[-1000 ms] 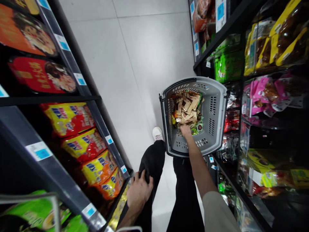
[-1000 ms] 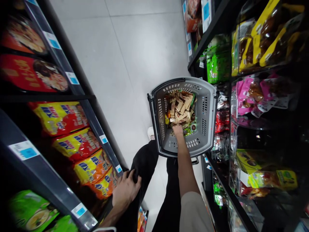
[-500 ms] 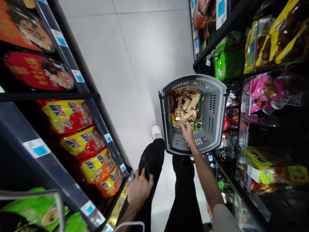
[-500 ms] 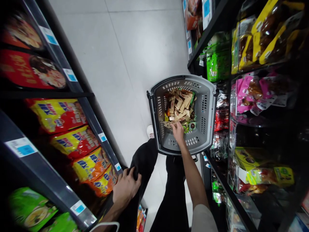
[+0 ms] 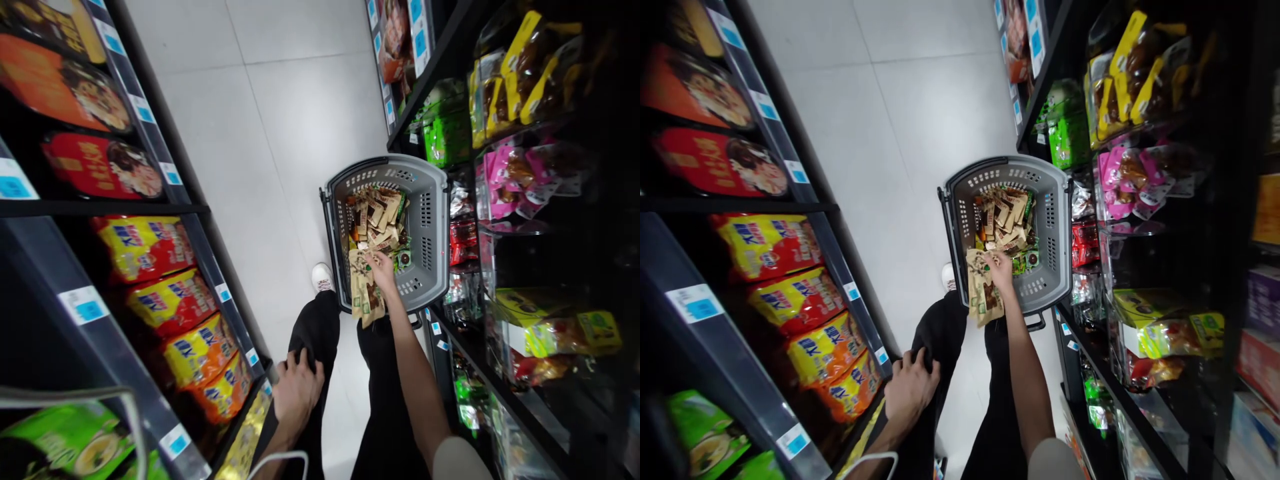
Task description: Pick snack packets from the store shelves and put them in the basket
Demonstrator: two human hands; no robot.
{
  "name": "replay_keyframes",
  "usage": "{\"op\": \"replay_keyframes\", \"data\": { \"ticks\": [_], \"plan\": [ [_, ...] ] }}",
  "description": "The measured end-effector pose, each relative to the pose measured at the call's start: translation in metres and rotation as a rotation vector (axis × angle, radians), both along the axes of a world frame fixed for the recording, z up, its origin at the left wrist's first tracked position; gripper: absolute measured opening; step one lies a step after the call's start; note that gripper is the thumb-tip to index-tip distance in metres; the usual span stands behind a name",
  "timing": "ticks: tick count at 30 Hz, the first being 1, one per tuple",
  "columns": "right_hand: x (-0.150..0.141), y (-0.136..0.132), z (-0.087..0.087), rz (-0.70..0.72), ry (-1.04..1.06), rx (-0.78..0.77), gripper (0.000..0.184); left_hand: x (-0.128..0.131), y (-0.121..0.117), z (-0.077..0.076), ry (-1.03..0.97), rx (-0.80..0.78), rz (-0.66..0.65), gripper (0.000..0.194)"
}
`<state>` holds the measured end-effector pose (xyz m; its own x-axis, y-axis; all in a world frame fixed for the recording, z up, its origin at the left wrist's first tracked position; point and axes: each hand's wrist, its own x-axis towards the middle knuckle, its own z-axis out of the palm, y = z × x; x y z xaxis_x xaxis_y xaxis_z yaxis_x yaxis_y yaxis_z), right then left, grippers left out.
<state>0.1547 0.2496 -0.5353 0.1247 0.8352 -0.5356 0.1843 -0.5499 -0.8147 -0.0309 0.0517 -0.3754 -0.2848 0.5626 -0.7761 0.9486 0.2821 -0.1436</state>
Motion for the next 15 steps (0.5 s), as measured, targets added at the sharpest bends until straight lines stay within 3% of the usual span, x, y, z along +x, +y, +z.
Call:
{"op": "replay_keyframes", "data": {
  "ticks": [4,7,11,13,15],
  "plan": [
    [0.011,-0.037,0.032,0.094,0.092,-0.071,0.034,0.015,-0.014,0.001,-0.001,0.051,0.030,0.046],
    [0.018,-0.070,0.077,0.116,0.052,-0.071,0.029,0.024,-0.029,0.004,-0.022,0.068,0.085,0.047],
    [0.031,-0.106,0.173,0.176,-0.044,-0.043,0.022,0.033,-0.046,0.029,-0.108,0.135,0.183,0.050],
    [0.040,-0.116,0.229,0.256,-0.093,-0.021,0.019,0.041,-0.047,0.056,-0.245,0.167,0.283,0.050],
    [0.050,-0.119,0.284,0.309,-0.125,0.015,0.018,0.054,-0.041,0.093,-0.445,0.163,0.392,0.049]
  ]
}}
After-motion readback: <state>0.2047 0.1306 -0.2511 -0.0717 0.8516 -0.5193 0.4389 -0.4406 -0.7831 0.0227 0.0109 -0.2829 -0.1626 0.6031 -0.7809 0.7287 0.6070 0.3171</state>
